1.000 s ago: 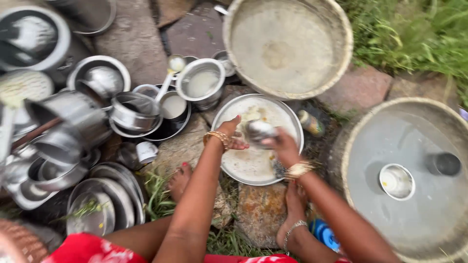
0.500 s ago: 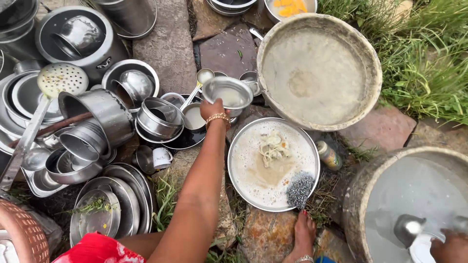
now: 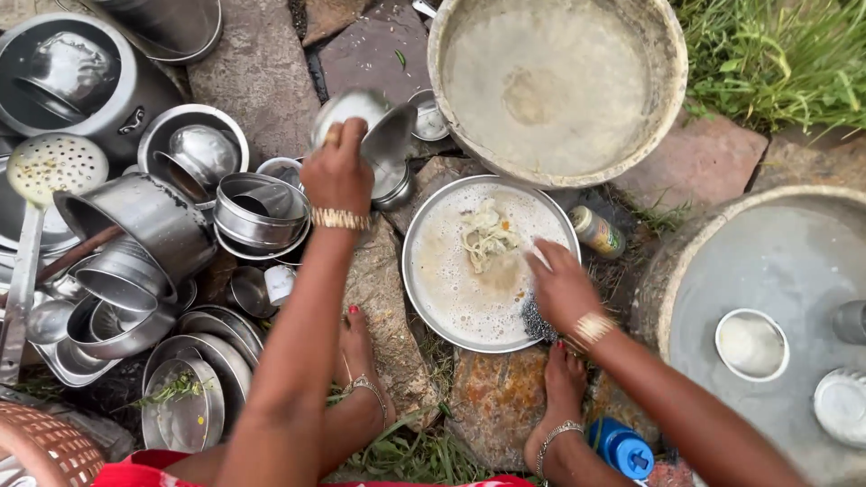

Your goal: Washing a large variety of metal plates, cups, and kitchenware outdoors using basins and a scrub.

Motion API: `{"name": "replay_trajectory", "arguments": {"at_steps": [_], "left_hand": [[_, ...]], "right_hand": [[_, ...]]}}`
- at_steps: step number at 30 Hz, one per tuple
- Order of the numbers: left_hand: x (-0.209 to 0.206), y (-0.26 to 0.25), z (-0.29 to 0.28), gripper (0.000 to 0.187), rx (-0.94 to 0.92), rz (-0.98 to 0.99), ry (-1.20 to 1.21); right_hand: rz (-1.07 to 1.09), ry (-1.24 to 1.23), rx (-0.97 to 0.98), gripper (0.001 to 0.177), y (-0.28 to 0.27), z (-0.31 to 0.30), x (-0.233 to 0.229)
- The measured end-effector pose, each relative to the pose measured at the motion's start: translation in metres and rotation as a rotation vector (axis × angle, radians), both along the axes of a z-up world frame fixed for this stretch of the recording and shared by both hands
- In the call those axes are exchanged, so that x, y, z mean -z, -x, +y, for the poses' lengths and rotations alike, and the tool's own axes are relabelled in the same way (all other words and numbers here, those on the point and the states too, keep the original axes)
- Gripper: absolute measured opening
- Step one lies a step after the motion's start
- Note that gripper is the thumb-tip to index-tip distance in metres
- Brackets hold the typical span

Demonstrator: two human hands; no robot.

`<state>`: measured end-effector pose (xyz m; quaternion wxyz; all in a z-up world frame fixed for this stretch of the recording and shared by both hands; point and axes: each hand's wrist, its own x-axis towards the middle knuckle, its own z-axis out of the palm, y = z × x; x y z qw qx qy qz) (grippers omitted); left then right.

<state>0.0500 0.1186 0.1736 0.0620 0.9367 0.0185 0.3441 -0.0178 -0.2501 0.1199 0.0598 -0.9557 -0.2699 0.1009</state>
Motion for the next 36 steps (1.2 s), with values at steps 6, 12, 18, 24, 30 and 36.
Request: {"name": "replay_trajectory", "arguments": {"at_steps": [6,12,18,24,30,36], "left_hand": [[0.047,0.063,-0.055,0.048,-0.028,0.062,0.344],[0.078,0.074,-0.078,0.046,0.047,0.155,0.362],[0.076,0.062,-0.093,0.037,0.167,0.243,0.41],[0.069,0.046,-0.11,0.057,0.324,0.653,0.267],[0.095,-0.011,-0.135,0.048,0.445,0.807,0.103],[0.063,0.003,-0.127,0.045,0.535,0.825,0.13]], "right_hand": [[0.11,-0.2,0.286,0.066,-0.017,0.095,0.096],[-0.209,-0.243,0.519,0.043,-0.015,0.075,0.16],[0.181,-1.074,0.726,0.045,0.034,0.151,0.116],[0.391,-1.245,0.345,0.066,0.066,0.163,0.097],[-0.167,0.199,-0.815,0.063,-0.077,0.024,0.149],[0.213,-0.067,-0.146,0.042,-0.021,0.074,0.136]]}}
